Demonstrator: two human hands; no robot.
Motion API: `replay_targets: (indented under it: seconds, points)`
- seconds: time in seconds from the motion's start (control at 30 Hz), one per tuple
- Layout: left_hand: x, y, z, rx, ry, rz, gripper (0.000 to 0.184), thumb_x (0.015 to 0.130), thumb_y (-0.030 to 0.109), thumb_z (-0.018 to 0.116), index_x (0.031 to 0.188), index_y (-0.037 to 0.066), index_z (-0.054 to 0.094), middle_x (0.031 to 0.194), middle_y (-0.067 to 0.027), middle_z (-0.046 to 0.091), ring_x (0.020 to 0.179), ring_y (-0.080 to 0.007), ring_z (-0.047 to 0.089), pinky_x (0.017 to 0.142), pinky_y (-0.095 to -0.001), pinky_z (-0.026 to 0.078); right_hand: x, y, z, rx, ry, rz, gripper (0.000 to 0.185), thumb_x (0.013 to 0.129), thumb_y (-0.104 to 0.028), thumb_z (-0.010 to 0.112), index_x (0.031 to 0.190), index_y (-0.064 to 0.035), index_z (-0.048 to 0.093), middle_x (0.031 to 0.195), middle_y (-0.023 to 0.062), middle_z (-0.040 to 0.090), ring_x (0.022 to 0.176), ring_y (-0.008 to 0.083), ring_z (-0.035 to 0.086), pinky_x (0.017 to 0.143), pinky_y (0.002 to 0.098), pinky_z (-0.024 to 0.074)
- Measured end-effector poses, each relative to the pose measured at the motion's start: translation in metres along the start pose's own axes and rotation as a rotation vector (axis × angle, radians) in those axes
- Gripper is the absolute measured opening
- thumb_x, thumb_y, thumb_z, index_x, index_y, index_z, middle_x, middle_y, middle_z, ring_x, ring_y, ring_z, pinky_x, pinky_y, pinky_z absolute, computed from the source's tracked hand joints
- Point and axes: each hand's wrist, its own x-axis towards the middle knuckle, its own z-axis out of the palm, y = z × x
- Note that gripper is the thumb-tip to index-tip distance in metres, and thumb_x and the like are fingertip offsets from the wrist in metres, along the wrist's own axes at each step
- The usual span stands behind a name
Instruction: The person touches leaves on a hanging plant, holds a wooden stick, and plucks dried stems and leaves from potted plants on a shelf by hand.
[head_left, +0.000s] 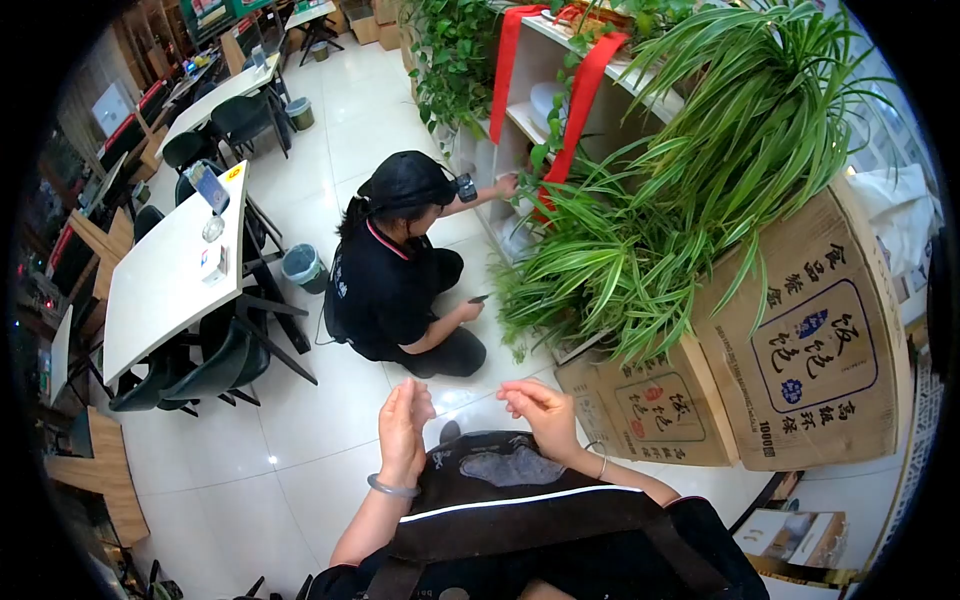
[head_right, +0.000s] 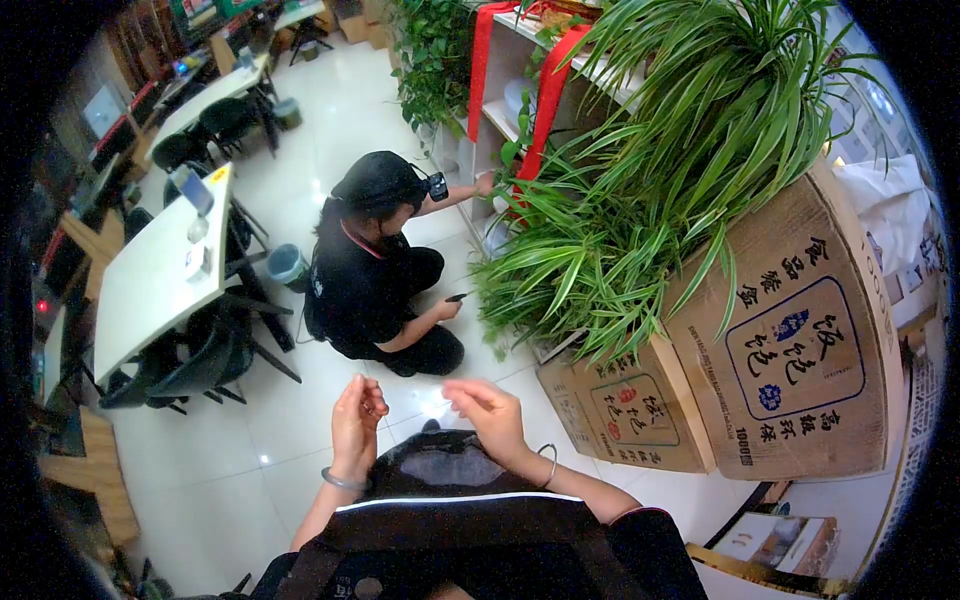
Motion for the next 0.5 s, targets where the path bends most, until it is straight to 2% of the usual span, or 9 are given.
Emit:
replay_targets:
  seconds: [0.17, 0.3, 0.5]
  points:
    - [0.003, 0.001, -0.001, 0.04, -0.029, 0.034, 0.029, 0.095, 0.031, 0.044, 0.094, 0.005, 0.056, 0.074, -0.0008, 0.053, 0.064, -0.0076, 0.05, 0.063, -0.0229, 0.043, 0.011, -0.005, -0.002, 0.124, 0.202, 0.014, 0.02, 0.087, -0.007, 0.057, 0.102, 0.0032, 0.064, 0.088, 0.0065, 0.067, 0.067, 0.0059, 0.052, 0.061, 0.0192, 0.0436]
    - [0.006, 0.002, 0.0, 0.026, -0.06, 0.054, 0.023, 0.094, 0.025, 0.047, 0.097, 0.004, 0.056, 0.075, -0.0008, 0.054, 0.065, -0.0074, 0.05, 0.062, -0.0227, 0.043, 0.013, -0.008, -0.001, 0.165, 0.227, 0.025, 0.021, 0.088, -0.006, 0.055, 0.104, 0.0059, 0.061, 0.089, 0.0105, 0.065, 0.066, 0.0071, 0.051, 0.06, 0.0207, 0.0437]
    - [0.007, 0.006, 0.008, 0.048, -0.064, 0.058, 0.017, 0.092, 0.018, 0.052, 0.099, 0.003, 0.056, 0.076, -0.0007, 0.054, 0.065, -0.008, 0.05, 0.061, -0.0219, 0.042, 0.016, -0.004, -0.005, 0.218, 0.213, 0.047, 0.023, 0.09, -0.009, 0.053, 0.107, 0.0052, 0.059, 0.091, 0.0109, 0.064, 0.064, 0.007, 0.05, 0.06, 0.0206, 0.0425]
